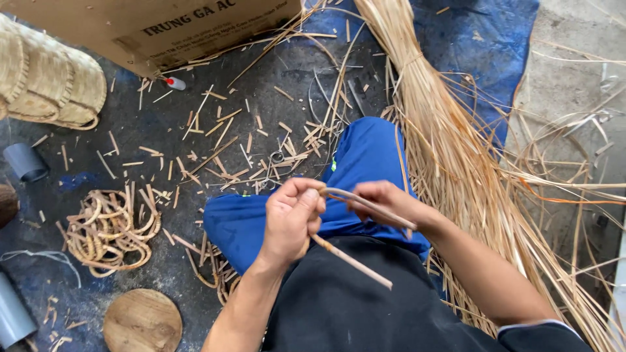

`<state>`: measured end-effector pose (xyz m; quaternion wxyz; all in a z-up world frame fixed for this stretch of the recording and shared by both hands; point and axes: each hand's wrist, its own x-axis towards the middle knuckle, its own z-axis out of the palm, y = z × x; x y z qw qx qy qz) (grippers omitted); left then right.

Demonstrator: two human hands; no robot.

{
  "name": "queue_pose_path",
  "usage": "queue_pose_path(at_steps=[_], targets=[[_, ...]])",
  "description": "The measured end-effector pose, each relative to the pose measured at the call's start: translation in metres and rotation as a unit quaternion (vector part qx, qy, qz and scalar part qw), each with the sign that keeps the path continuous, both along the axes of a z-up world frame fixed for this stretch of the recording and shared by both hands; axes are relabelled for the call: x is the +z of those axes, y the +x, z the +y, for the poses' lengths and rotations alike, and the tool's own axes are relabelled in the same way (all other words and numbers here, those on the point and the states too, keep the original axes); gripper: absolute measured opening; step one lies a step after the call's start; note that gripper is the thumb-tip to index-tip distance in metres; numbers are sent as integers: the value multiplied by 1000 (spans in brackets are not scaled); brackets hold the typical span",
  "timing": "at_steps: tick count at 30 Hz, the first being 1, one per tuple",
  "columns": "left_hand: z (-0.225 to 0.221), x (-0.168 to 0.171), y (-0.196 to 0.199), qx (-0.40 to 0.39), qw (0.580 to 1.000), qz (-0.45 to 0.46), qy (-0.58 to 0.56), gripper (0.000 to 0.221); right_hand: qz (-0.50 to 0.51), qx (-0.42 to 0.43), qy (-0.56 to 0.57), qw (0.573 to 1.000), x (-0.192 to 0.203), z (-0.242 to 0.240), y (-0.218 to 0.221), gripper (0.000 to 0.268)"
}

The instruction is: The person sits on the floor and wraps thin rattan strips tightly around a thicker rattan stick, binding it into a curved handle shape. They trim the strip ends with scissors, gather the finished U-shaped handles, and place them into a cardboard box.

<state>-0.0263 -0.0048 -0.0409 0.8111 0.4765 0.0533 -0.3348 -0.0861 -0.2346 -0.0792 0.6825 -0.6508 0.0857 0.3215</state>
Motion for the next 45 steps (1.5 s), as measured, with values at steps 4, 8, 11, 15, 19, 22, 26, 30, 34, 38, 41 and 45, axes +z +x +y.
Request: queue_pose_path(at_steps=[4,8,11,15,19,22,26,30,34,38,41,45], targets=[[-8,-5,-12,-47,998,20,20,13,-276,12,-75,958,-44,-21,40,17],[-11,-7,-15,-106,979,-91,149,13,-251,31,-131,959,42,-29,67,10],[-6,3,-12,-96,960,-160,208,14,-366,97,-130,916,94,-12,45,7],[-2,2,-11,-56,958,-182,212,13,-320,122,-166,925,110,24,-19,9],[3,-3,-15,-40,968,-177,174,14,-325,-8,-188,927,71,47,-49,9],[2,3,-8,-25,981,-133,137,15,-246,-85,-178,949,45,49,-45,17],[2,13,-9,-44,991,-52,113,19,-41,-82,13,996,-26,40,-38,18],[5,11,-18,-116,979,-68,151,17,-294,-78,-48,951,-49,9,6,10],[4,28,-14,-159,957,-135,203,15,-487,-16,-185,853,47,-13,50,8],[-4,55,1,-146,893,-288,315,12,-630,121,-271,717,113,-5,39,28],[-8,52,2,-94,852,-390,337,12,-598,158,-289,731,112,20,0,32],[-10,32,2,-56,858,-391,328,12,-427,121,-336,831,47,42,-40,18]])
